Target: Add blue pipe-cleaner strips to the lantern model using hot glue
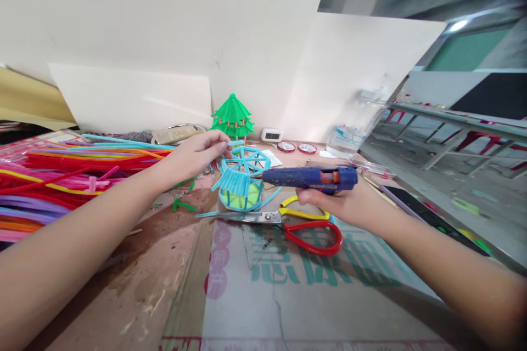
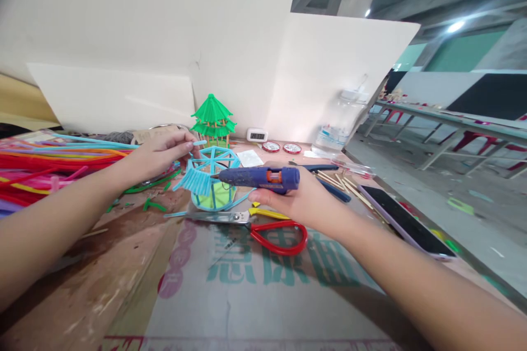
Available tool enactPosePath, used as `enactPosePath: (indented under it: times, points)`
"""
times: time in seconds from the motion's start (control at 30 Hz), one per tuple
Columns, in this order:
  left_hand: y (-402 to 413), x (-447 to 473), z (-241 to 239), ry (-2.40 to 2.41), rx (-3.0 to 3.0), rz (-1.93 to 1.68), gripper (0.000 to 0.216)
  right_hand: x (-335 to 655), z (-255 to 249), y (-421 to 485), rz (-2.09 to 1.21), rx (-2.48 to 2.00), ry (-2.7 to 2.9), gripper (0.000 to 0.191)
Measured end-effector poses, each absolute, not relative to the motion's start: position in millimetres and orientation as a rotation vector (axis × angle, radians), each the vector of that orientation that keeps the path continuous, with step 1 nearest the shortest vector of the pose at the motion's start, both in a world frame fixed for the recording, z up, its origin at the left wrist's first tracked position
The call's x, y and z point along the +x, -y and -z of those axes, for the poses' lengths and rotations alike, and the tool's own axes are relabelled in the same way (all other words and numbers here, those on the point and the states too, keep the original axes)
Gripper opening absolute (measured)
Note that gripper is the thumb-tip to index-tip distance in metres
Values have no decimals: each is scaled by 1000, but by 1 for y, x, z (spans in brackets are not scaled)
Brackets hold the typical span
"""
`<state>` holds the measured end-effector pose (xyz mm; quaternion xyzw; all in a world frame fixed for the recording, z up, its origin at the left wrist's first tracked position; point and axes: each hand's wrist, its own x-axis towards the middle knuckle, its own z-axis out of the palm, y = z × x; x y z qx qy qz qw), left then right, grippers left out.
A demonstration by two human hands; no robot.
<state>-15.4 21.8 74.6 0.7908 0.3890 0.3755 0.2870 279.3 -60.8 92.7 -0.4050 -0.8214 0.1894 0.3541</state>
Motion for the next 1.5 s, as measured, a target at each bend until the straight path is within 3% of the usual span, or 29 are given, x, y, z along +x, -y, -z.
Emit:
enactPosePath:
  times: [0.4, 0.93, 1.2, 1.5]
  points:
    - [-13, -15, -86, -1101, 2252, -953, 30, 282, -96, 62, -472, -1047, 2175, 16]
    - [-14, -10, -77, -1127, 2346, -970, 30, 279, -98, 61, -534, -1096, 2102, 31]
    - [-15, -10, -78, -1126, 2347, -968, 29, 280, -102, 60, -535, -1054, 2156, 18]
    - [-16, -11, -76, -1124, 2348, -973, 30, 278, -98, 61, -574, -1074, 2105, 21]
